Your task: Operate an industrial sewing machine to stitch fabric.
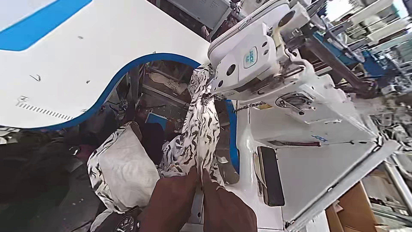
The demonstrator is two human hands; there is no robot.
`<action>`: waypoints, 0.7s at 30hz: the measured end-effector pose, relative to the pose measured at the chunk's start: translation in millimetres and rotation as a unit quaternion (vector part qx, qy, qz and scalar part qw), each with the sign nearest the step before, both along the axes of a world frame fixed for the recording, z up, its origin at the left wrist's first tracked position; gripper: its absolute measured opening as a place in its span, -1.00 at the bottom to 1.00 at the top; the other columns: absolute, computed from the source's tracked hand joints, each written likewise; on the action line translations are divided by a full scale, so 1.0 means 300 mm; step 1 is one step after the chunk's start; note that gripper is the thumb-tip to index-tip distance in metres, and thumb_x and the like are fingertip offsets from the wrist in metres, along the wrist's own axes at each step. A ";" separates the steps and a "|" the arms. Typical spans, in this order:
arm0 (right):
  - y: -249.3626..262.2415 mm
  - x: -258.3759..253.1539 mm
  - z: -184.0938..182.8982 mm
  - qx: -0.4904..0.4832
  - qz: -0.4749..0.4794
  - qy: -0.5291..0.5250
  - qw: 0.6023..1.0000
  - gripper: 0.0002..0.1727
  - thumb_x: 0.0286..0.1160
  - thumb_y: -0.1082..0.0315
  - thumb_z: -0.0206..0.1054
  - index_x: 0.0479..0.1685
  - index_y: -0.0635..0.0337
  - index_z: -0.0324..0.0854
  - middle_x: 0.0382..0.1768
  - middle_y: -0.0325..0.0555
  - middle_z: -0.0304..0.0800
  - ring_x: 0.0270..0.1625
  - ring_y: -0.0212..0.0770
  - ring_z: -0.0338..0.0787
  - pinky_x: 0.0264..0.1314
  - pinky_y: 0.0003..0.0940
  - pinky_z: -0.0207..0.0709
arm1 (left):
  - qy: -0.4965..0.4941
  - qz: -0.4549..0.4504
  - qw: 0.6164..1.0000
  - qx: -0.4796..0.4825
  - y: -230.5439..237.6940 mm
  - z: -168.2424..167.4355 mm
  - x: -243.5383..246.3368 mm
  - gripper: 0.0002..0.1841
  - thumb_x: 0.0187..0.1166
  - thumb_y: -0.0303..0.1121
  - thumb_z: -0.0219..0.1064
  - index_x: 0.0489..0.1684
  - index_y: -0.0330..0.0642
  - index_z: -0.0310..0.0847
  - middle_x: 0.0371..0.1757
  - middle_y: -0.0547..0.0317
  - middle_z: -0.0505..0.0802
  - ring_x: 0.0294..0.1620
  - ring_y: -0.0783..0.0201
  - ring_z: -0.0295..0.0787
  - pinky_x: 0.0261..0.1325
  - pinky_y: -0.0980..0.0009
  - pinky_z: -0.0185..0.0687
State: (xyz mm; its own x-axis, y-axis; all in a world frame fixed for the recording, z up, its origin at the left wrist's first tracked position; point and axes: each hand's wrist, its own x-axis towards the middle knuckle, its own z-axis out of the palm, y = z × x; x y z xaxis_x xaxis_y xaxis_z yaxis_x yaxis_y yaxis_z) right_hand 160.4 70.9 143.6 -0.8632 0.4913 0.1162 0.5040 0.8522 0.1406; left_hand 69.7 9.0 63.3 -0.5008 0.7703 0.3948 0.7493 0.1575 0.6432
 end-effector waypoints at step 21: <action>0.139 -0.086 0.102 -0.242 0.007 -0.115 0.964 -0.73 0.45 0.32 0.36 -0.56 0.30 0.71 -0.75 0.02 0.63 -0.68 -0.01 0.71 -0.70 -0.11 0.46 | -0.125 -0.086 0.988 0.037 0.123 -0.034 -0.182 -0.76 0.40 -0.38 0.22 -0.35 -0.25 0.85 -0.85 0.21 0.53 -0.86 0.19 0.47 -0.82 0.26 0.23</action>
State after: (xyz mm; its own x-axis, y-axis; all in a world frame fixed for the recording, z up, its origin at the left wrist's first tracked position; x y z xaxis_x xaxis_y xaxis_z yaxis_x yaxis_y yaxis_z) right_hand 134.5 112.6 174.3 -0.8461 0.4278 -0.3180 0.4944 0.8528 -0.1683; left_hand 15.1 45.9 53.2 -0.4546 0.8255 0.3345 0.5778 -0.0125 0.8161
